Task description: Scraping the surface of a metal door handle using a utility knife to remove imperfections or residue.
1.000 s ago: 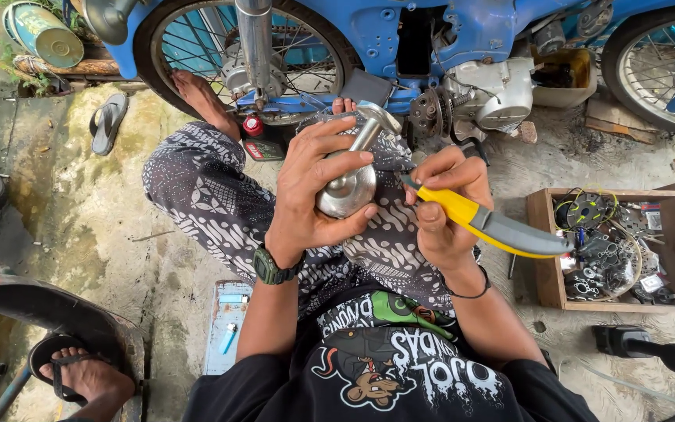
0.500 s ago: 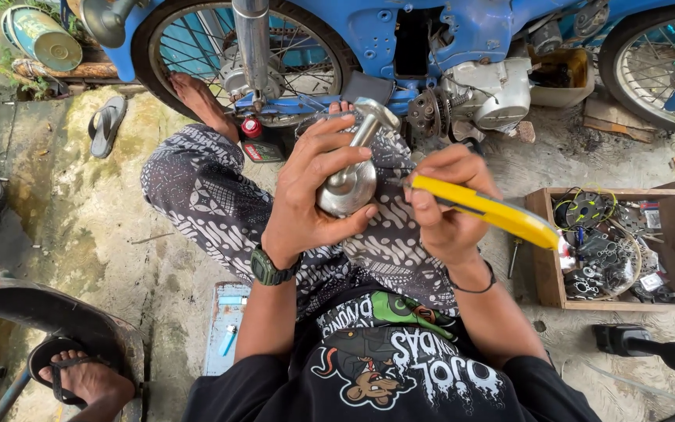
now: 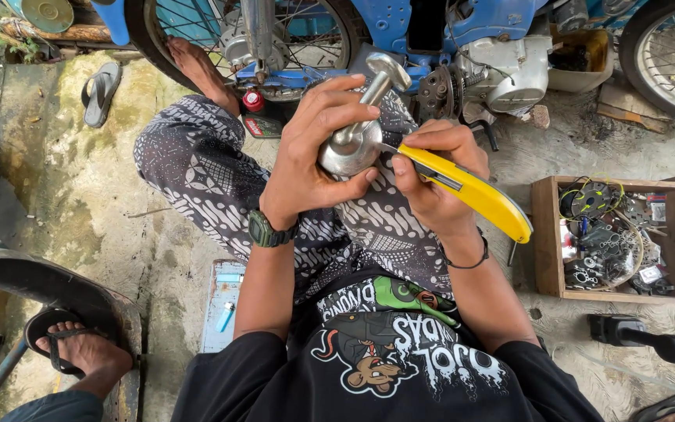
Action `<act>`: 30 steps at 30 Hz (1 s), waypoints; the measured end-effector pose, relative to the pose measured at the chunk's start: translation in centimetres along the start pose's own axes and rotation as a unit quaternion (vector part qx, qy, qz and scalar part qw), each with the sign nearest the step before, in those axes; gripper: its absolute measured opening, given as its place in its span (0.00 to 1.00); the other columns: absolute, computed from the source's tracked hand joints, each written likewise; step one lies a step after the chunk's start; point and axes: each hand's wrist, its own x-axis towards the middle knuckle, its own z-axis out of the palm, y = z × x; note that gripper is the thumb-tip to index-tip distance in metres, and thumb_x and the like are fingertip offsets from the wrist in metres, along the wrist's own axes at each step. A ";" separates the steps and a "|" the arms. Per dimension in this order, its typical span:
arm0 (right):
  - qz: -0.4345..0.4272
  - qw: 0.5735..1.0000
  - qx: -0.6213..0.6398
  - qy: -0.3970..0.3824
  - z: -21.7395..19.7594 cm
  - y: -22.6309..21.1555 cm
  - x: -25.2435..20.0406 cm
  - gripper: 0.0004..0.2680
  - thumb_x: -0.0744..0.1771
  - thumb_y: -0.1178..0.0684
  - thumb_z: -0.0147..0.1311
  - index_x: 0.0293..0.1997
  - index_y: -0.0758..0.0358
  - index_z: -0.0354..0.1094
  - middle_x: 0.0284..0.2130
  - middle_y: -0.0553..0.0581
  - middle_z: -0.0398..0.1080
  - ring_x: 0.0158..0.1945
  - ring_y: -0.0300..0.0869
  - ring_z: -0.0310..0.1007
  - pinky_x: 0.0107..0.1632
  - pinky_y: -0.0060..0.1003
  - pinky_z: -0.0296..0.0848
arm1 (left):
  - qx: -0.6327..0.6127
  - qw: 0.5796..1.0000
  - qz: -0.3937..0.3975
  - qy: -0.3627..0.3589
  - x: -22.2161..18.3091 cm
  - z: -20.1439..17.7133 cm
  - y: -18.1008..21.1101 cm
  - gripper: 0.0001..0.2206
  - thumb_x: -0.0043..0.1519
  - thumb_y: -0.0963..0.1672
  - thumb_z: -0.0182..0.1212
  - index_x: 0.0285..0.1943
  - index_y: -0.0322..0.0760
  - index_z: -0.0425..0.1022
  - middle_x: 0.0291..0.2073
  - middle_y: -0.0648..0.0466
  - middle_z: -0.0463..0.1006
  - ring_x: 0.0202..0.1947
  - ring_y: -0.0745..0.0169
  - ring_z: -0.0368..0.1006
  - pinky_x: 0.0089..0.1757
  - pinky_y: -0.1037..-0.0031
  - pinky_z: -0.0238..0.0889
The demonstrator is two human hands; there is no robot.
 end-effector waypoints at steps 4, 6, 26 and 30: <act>-0.008 0.999 0.029 -0.021 0.0 0.0 0.0 0.09 0.69 0.51 0.58 0.42 0.66 0.63 0.33 0.61 0.70 0.35 0.46 0.73 0.42 0.37 0.73 | -0.013 1.000 0.010 -0.001 0.1 0.1 -0.3 0.21 0.67 0.53 0.61 0.63 0.42 0.68 0.56 0.46 0.74 0.69 0.39 0.65 0.66 0.45 0.61; -0.076 0.995 0.045 -0.041 0.3 0.2 -0.1 0.08 0.69 0.54 0.58 0.38 0.68 0.64 0.29 0.59 0.71 0.29 0.43 0.73 0.35 0.33 0.73 | -0.015 1.000 0.012 0.003 0.2 0.1 -0.2 0.21 0.67 0.54 0.60 0.62 0.41 0.69 0.55 0.46 0.75 0.68 0.40 0.66 0.65 0.45 0.62; -0.152 0.988 0.001 -0.015 0.1 0.6 0.2 0.06 0.69 0.56 0.57 0.39 0.67 0.64 0.30 0.60 0.72 0.28 0.45 0.72 0.37 0.38 0.73 | 0.040 0.998 0.038 -0.020 0.7 0.6 -0.5 0.20 0.68 0.53 0.58 0.65 0.42 0.68 0.56 0.45 0.72 0.69 0.42 0.64 0.65 0.45 0.64; -0.152 0.988 -0.028 0.004 0.3 0.4 0.3 0.07 0.69 0.56 0.56 0.37 0.69 0.63 0.29 0.60 0.72 0.28 0.45 0.72 0.37 0.38 0.73 | 0.053 0.998 0.030 -0.018 0.6 0.8 -0.4 0.19 0.67 0.50 0.61 0.65 0.44 0.69 0.57 0.46 0.72 0.69 0.41 0.64 0.65 0.45 0.63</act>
